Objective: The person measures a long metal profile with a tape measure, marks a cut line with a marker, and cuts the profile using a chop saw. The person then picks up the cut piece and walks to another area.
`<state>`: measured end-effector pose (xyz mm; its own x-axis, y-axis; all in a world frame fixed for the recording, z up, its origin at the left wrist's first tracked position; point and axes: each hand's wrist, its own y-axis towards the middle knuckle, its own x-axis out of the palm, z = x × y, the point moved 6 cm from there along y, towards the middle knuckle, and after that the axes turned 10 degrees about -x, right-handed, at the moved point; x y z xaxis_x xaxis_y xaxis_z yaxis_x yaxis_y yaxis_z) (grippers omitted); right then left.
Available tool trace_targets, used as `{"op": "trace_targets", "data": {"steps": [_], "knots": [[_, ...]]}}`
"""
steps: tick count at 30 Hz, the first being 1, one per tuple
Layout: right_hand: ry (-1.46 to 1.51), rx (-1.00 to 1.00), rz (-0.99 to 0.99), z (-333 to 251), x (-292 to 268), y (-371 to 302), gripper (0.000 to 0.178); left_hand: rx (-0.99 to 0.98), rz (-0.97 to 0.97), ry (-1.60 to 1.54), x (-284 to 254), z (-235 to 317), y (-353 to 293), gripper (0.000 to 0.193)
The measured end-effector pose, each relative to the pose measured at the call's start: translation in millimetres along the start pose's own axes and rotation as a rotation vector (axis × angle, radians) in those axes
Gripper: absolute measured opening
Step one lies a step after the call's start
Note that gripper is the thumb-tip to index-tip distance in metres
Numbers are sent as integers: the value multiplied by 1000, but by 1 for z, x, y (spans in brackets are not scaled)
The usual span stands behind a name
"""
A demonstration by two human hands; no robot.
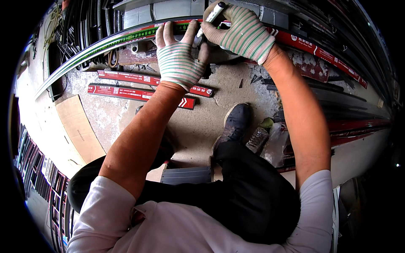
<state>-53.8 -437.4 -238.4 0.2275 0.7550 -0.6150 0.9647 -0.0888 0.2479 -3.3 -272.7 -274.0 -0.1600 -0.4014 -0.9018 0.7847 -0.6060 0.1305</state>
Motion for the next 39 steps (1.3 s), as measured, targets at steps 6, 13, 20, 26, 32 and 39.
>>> {"op": "trace_targets", "data": {"steps": [6, 13, 20, 26, 32, 39], "knots": [[154, 35, -46, 5, 14, -1, 24, 21, 12, 32, 12, -6, -1, 59], [484, 165, 140, 32, 1, 5, 28, 15, 16, -13, 7, -3, -2, 63], [261, 149, 206, 14, 9, 27, 13, 22, 10, -13, 8, -3, -2, 64], [286, 170, 160, 18, 17, 28, 14, 18, -20, 5, 13, -8, -1, 63], [213, 125, 134, 13, 17, 30, 16, 17, -20, 4, 11, -6, -1, 63], [226, 167, 122, 13, 18, 31, 16, 48, 48, 18, 7, -4, -1, 66]]}}
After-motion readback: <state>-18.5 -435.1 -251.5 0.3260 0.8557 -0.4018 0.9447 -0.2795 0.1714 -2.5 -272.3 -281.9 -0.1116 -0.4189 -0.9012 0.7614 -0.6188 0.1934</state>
